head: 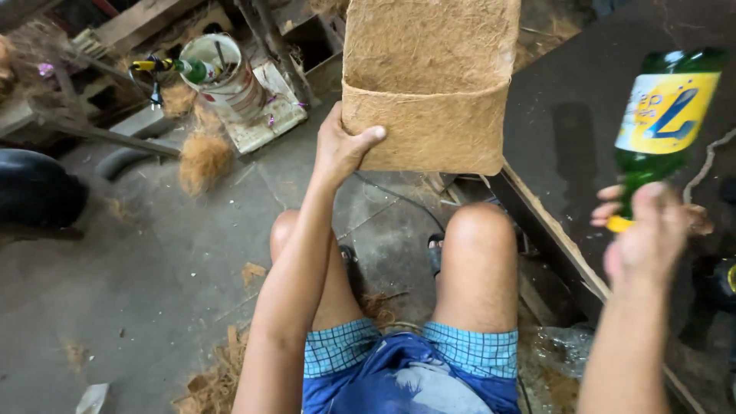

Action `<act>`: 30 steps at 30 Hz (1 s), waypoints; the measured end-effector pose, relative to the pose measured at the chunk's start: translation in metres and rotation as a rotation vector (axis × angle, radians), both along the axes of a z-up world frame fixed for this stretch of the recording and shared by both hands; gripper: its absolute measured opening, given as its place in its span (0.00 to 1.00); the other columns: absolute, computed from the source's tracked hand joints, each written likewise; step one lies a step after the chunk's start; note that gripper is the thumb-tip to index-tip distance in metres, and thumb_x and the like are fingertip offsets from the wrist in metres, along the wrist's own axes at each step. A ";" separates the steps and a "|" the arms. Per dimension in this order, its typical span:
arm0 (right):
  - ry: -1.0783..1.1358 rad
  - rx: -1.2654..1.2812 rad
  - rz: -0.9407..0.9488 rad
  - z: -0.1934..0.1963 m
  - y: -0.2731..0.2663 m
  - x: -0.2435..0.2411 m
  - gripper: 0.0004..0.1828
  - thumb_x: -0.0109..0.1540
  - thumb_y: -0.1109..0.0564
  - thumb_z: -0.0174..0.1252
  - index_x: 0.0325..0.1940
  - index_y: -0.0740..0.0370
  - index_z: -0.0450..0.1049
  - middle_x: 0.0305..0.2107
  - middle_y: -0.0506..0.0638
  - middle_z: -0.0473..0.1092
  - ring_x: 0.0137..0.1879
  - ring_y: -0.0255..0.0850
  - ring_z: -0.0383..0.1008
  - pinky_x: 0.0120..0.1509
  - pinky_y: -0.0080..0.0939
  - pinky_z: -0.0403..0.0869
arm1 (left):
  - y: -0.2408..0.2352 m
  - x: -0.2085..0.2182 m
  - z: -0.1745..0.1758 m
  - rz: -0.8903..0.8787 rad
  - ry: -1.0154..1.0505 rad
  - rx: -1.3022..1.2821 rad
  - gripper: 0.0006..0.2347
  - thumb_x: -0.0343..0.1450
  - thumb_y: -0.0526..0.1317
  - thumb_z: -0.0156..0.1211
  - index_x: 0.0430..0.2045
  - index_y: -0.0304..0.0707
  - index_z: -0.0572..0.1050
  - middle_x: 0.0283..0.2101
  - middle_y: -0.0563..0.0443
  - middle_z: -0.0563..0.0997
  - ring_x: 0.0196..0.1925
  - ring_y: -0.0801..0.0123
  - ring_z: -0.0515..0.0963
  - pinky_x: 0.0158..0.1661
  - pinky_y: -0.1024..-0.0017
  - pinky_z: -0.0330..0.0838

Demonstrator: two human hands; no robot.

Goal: The person uses a green glass bottle to press and shape a folded piece of brown fibrous material into a small bag. The person repeatedly inserts the bottle into the pocket to smooth the edges and then uses shears to trim loose fibers.

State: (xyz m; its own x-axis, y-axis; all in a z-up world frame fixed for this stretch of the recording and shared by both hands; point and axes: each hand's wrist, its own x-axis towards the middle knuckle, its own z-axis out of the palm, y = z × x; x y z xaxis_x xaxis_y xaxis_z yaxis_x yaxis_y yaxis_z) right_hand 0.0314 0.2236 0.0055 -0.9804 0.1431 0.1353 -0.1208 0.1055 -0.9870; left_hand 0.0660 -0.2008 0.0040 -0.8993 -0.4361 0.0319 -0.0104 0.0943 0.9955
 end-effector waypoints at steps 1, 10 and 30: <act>-0.090 -0.103 0.023 0.002 -0.013 0.005 0.16 0.71 0.42 0.51 0.47 0.56 0.67 0.34 0.52 0.72 0.27 0.36 0.69 0.31 0.31 0.72 | 0.001 0.000 -0.001 -0.014 0.014 0.003 0.30 0.53 0.55 0.72 0.46 0.40 0.73 0.46 0.51 0.81 0.47 0.71 0.80 0.44 0.71 0.76; -0.322 -0.395 -0.015 -0.031 -0.059 -0.008 0.25 0.67 0.36 0.51 0.44 0.61 0.74 0.24 0.50 0.71 0.28 0.39 0.74 0.34 0.34 0.77 | 0.024 -0.006 -0.017 -0.086 -0.013 0.038 0.28 0.55 0.53 0.75 0.44 0.40 0.74 0.40 0.46 0.79 0.43 0.64 0.80 0.40 0.65 0.75; 0.367 0.960 -0.305 -0.085 0.019 -0.043 0.14 0.67 0.56 0.64 0.49 0.70 0.71 0.36 0.65 0.75 0.39 0.63 0.74 0.43 0.56 0.69 | 0.048 -0.038 -0.040 -0.198 0.109 0.782 0.29 0.62 0.48 0.69 0.55 0.33 0.69 0.52 0.39 0.80 0.54 0.52 0.81 0.56 0.56 0.76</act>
State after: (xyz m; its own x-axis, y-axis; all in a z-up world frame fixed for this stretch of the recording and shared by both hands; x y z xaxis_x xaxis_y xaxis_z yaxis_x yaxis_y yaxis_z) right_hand -0.0117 0.2430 -0.0797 -0.7978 0.0523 0.6007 -0.2306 0.8940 -0.3841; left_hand 0.0277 -0.1524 -0.0355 -0.9715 -0.2017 -0.1243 0.0344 -0.6391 0.7683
